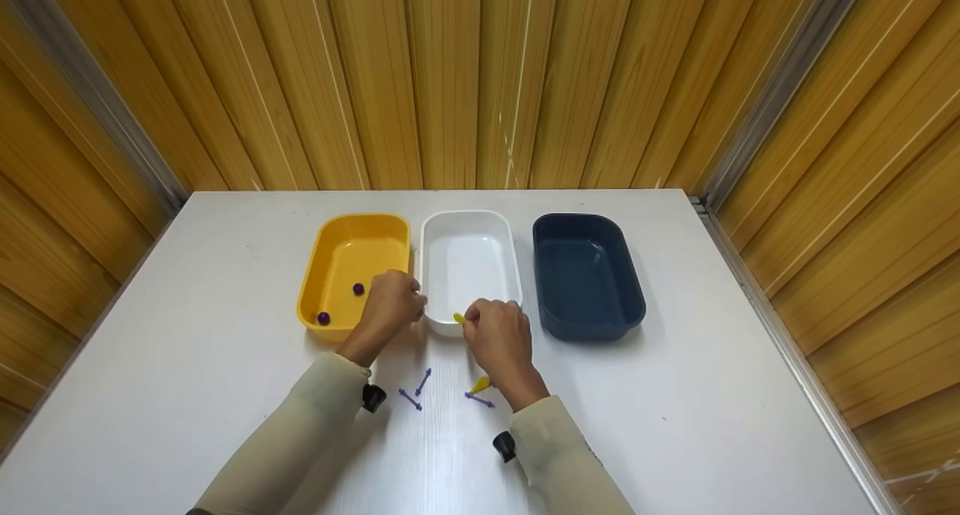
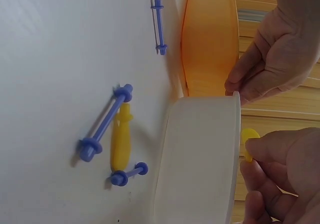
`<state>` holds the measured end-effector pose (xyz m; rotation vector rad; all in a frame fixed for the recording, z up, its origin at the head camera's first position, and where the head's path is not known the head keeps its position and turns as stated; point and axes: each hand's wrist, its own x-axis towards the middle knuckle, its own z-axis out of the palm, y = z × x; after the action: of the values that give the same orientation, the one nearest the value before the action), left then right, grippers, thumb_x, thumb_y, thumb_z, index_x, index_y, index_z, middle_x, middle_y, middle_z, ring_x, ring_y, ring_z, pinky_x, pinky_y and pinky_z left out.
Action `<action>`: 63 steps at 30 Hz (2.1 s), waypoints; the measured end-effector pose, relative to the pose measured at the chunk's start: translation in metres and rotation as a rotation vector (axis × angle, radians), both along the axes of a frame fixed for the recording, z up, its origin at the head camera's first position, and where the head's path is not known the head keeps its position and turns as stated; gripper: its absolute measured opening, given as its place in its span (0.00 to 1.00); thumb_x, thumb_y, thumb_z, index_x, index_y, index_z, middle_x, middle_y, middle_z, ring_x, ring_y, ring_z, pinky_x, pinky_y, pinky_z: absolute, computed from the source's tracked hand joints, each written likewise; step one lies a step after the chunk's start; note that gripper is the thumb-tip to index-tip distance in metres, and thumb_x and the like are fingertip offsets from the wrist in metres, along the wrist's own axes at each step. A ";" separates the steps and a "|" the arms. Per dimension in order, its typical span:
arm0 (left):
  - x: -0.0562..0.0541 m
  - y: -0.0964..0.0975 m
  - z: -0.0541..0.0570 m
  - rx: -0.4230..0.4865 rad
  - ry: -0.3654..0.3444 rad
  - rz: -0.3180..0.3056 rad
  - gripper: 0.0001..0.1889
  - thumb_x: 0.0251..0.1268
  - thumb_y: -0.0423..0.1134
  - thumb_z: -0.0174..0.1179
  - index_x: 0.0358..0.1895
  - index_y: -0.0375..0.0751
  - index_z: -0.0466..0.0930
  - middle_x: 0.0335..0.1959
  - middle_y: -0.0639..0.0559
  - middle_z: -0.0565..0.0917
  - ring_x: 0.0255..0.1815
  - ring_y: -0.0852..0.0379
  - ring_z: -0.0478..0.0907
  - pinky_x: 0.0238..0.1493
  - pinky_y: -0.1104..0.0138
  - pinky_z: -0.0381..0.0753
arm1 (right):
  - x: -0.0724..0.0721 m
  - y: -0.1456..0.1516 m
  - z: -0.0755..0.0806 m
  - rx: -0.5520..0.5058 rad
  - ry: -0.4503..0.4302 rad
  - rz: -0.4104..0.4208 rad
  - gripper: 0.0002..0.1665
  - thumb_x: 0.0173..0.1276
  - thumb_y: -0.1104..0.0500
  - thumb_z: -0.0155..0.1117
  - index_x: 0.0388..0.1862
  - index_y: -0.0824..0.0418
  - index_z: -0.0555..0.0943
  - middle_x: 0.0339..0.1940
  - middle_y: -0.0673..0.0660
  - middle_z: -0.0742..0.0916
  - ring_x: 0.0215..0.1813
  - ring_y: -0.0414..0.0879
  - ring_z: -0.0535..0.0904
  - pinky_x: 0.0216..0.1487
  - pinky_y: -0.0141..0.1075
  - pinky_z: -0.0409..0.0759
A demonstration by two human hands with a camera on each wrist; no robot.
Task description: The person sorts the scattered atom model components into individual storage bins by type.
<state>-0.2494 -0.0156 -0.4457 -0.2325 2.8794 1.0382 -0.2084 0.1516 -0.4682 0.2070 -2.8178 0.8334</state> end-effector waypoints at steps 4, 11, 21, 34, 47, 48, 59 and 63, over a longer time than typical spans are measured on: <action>0.000 0.000 -0.001 -0.036 0.039 -0.001 0.10 0.69 0.29 0.59 0.46 0.29 0.86 0.28 0.45 0.83 0.28 0.52 0.78 0.27 0.69 0.75 | -0.003 -0.001 -0.001 -0.004 0.038 -0.011 0.02 0.62 0.62 0.72 0.32 0.61 0.89 0.30 0.54 0.90 0.39 0.53 0.82 0.43 0.45 0.80; 0.000 0.000 0.000 0.012 -0.020 0.004 0.10 0.71 0.30 0.59 0.49 0.31 0.85 0.25 0.46 0.80 0.26 0.53 0.79 0.23 0.72 0.73 | -0.006 -0.001 -0.003 -0.016 0.055 -0.024 0.04 0.60 0.63 0.72 0.34 0.62 0.89 0.30 0.56 0.90 0.36 0.52 0.81 0.41 0.45 0.80; -0.001 0.000 0.000 0.037 -0.022 0.011 0.12 0.71 0.31 0.60 0.53 0.32 0.84 0.26 0.47 0.80 0.26 0.53 0.79 0.25 0.72 0.74 | -0.005 0.001 0.001 -0.052 -0.011 -0.046 0.05 0.63 0.62 0.72 0.37 0.60 0.89 0.31 0.54 0.89 0.37 0.49 0.78 0.40 0.39 0.76; -0.002 -0.001 -0.001 0.052 -0.044 0.003 0.12 0.71 0.30 0.59 0.53 0.31 0.84 0.27 0.47 0.82 0.28 0.53 0.80 0.25 0.72 0.74 | 0.011 0.005 -0.014 -0.043 -0.036 -0.015 0.02 0.63 0.62 0.72 0.34 0.59 0.89 0.27 0.50 0.88 0.36 0.47 0.77 0.41 0.39 0.75; -0.003 -0.002 -0.002 0.052 -0.026 0.002 0.12 0.71 0.30 0.59 0.53 0.30 0.84 0.30 0.46 0.84 0.29 0.53 0.81 0.25 0.71 0.76 | 0.020 0.015 -0.025 -0.027 -0.192 0.008 0.04 0.63 0.63 0.72 0.33 0.54 0.88 0.29 0.48 0.87 0.39 0.45 0.76 0.46 0.40 0.74; -0.003 -0.002 -0.002 0.052 -0.026 0.003 0.12 0.71 0.30 0.59 0.53 0.30 0.84 0.31 0.45 0.84 0.29 0.52 0.81 0.25 0.71 0.77 | 0.021 0.016 -0.026 -0.025 -0.200 0.011 0.03 0.63 0.63 0.72 0.33 0.54 0.88 0.29 0.48 0.87 0.39 0.45 0.76 0.46 0.41 0.74; -0.001 -0.002 -0.003 0.020 0.019 -0.003 0.11 0.69 0.31 0.61 0.50 0.29 0.85 0.33 0.43 0.85 0.31 0.51 0.80 0.31 0.67 0.81 | 0.028 0.023 -0.034 -0.022 -0.276 0.056 0.04 0.62 0.65 0.72 0.32 0.56 0.89 0.27 0.47 0.86 0.39 0.45 0.75 0.48 0.41 0.73; -0.001 -0.002 -0.002 0.004 0.023 0.003 0.12 0.70 0.30 0.60 0.51 0.29 0.85 0.34 0.43 0.85 0.31 0.51 0.81 0.31 0.68 0.80 | 0.030 0.025 -0.037 0.004 -0.275 0.080 0.06 0.61 0.66 0.71 0.31 0.55 0.89 0.27 0.47 0.85 0.38 0.44 0.74 0.47 0.40 0.73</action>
<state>-0.2508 -0.0178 -0.4479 -0.2270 2.8979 1.0535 -0.1786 0.1767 -0.5051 0.2229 -3.0837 0.9395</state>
